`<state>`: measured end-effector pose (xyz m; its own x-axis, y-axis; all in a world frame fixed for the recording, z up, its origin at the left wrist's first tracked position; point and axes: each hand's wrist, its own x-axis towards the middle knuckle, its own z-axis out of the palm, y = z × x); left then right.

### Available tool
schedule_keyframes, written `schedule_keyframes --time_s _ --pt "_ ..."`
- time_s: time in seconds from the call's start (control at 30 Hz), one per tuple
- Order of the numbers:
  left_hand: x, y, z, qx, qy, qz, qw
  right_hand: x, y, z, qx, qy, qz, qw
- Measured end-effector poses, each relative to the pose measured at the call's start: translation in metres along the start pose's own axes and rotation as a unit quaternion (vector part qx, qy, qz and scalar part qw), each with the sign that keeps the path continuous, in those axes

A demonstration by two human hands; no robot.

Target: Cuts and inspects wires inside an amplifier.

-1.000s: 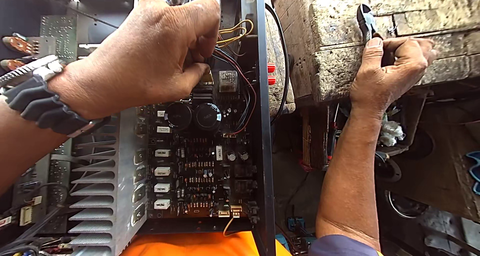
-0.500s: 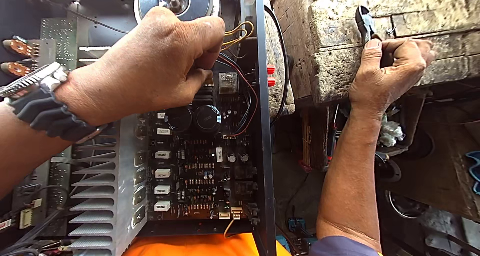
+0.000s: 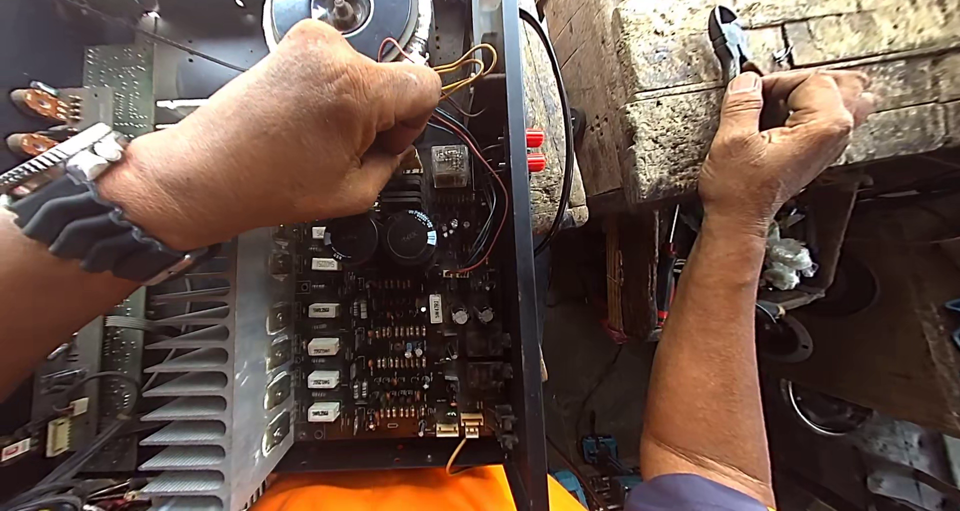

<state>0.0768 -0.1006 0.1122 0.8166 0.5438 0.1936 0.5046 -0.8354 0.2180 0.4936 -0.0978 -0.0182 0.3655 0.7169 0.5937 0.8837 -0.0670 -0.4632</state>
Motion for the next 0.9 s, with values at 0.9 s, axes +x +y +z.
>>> schedule_keyframes --time_s 0.9 --pt "0.01 -0.004 0.001 -0.021 -0.022 0.029 0.999 -0.002 -0.01 -0.006 -0.029 -0.02 0.007 0.999"
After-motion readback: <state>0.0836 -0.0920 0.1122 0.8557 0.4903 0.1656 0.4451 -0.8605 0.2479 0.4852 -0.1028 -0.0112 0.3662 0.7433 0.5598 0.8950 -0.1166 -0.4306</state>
